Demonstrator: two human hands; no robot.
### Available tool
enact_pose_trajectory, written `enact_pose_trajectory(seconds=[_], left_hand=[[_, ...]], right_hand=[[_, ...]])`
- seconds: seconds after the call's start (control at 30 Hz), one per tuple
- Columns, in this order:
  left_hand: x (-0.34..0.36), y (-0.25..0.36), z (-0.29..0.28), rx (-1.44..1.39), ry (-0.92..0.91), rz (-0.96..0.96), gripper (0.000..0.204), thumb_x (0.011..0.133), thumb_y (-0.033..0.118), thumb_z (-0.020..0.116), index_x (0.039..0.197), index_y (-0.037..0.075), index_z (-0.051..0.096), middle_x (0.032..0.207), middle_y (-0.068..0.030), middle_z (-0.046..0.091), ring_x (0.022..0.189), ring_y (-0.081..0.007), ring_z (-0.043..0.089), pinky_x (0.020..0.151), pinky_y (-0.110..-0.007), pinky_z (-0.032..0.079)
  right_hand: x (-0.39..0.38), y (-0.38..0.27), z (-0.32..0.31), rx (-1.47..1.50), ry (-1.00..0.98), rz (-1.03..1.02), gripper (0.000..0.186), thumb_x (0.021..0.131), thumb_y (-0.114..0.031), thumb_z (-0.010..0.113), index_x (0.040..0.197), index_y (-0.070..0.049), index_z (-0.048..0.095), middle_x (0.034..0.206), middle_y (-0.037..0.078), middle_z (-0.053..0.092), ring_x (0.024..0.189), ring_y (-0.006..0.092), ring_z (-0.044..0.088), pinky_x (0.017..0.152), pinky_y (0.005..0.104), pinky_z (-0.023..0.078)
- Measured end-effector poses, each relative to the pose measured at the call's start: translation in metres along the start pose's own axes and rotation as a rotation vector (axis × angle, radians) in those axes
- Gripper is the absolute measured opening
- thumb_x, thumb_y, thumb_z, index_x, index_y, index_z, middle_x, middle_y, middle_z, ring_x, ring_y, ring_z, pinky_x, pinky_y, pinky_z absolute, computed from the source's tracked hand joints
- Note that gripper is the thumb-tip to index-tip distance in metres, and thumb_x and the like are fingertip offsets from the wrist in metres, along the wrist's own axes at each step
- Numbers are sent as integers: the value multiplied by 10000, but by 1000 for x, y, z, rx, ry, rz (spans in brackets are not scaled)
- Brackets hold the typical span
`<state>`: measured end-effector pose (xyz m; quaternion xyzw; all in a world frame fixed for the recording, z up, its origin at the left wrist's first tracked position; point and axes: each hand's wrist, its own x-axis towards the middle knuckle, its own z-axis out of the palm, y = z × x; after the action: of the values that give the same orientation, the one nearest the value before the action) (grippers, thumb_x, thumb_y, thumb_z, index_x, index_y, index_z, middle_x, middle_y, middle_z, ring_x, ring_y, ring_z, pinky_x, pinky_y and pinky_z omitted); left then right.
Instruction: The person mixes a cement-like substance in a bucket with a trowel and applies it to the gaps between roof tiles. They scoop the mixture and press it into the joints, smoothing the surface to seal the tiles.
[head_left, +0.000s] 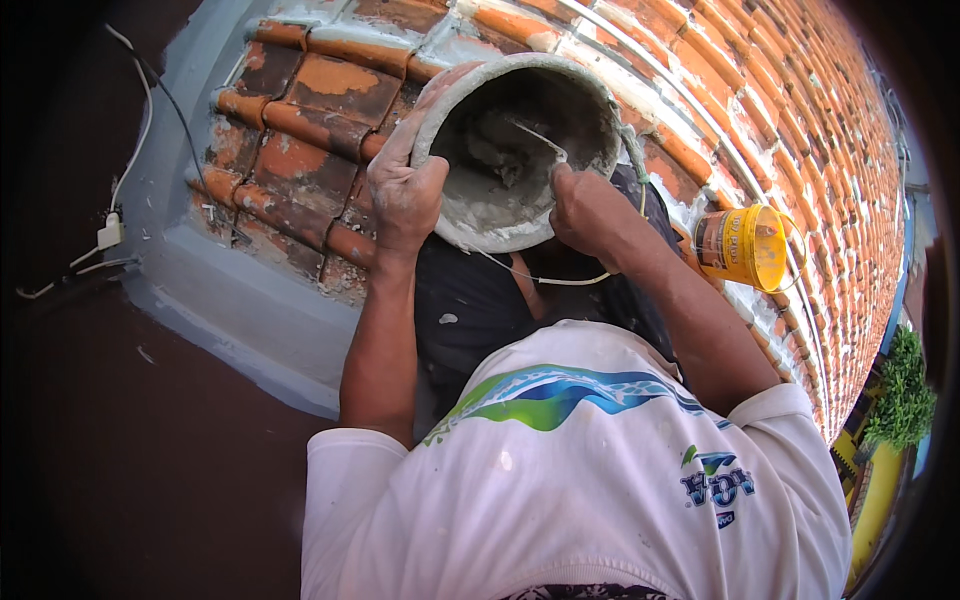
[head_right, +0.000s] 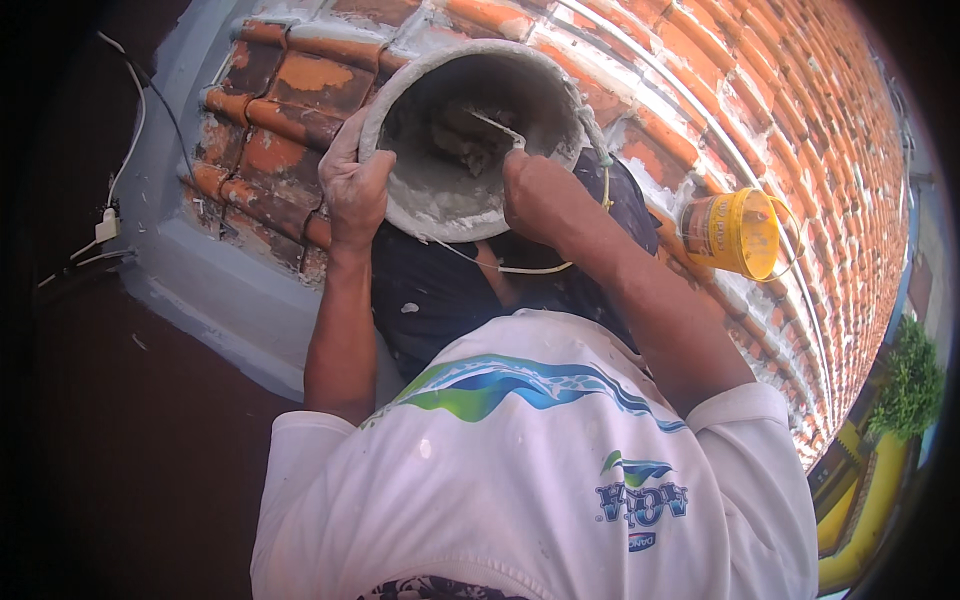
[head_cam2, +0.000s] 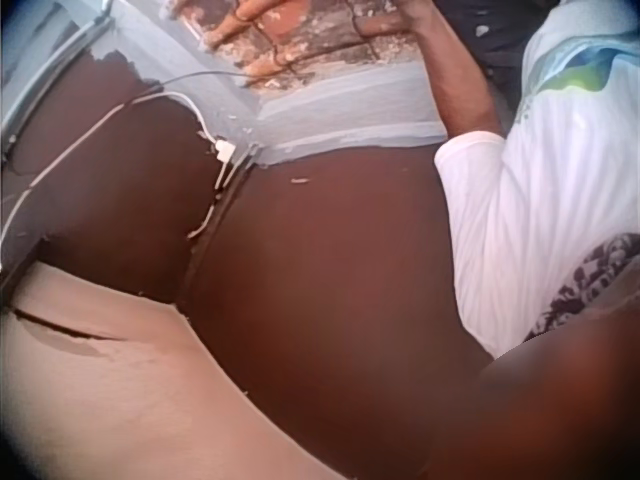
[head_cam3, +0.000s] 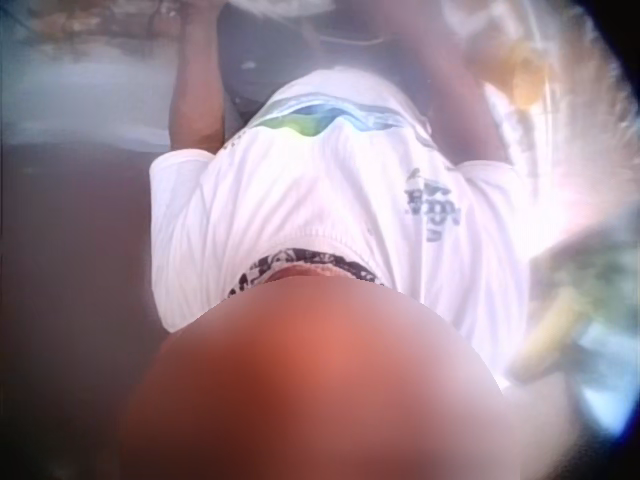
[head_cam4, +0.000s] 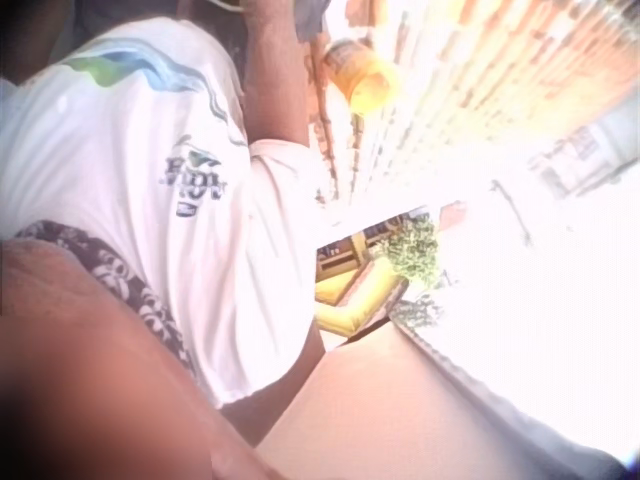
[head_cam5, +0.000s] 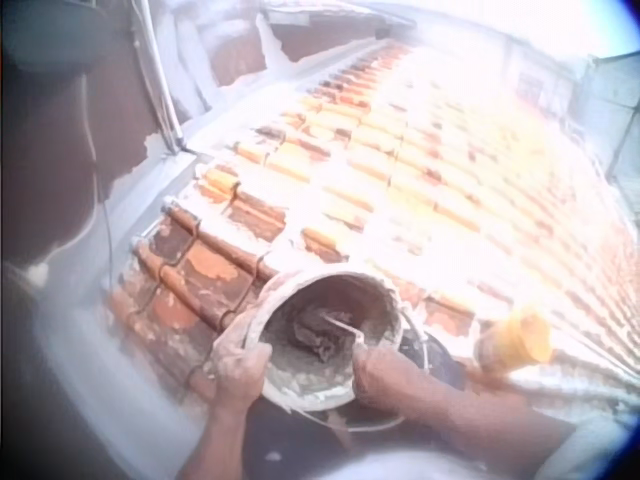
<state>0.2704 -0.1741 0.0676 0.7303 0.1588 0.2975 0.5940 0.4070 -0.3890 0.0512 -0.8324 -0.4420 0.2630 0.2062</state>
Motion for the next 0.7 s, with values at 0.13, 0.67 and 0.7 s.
enact_pose_trajectory(seconds=[0.13, 0.67, 0.7], left_hand=[[-1, 3, 3, -63, 8, -18, 542, 851, -80, 527, 1371, -77, 679, 1296, -90, 725, 1194, -150, 658, 1087, -296, 491], [4, 1, 2, -66, -10, 62, 579, 839, -88, 507, 1393, -78, 677, 1336, -96, 725, 1215, -151, 657, 1108, -302, 488], [6, 0, 2, -68, -8, 43, 606, 830, -97, 494, 1412, -86, 661, 1385, -112, 706, 1276, -168, 633, 1145, -308, 457]], right_hand=[[15, -7, 34, -206, -73, -107, 179, 894, -35, 601, 1012, 97, 627, 922, 301, 746, 895, 490, 761, 800, 548, 617], [-4, -5, -8, -276, -199, 14, 159, 882, -47, 640, 997, 48, 694, 967, 272, 767, 983, 433, 773, 855, 535, 614], [-8, -1, -12, -329, -189, 13, 158, 885, -48, 636, 996, 50, 690, 960, 274, 765, 988, 432, 772, 856, 536, 613]])
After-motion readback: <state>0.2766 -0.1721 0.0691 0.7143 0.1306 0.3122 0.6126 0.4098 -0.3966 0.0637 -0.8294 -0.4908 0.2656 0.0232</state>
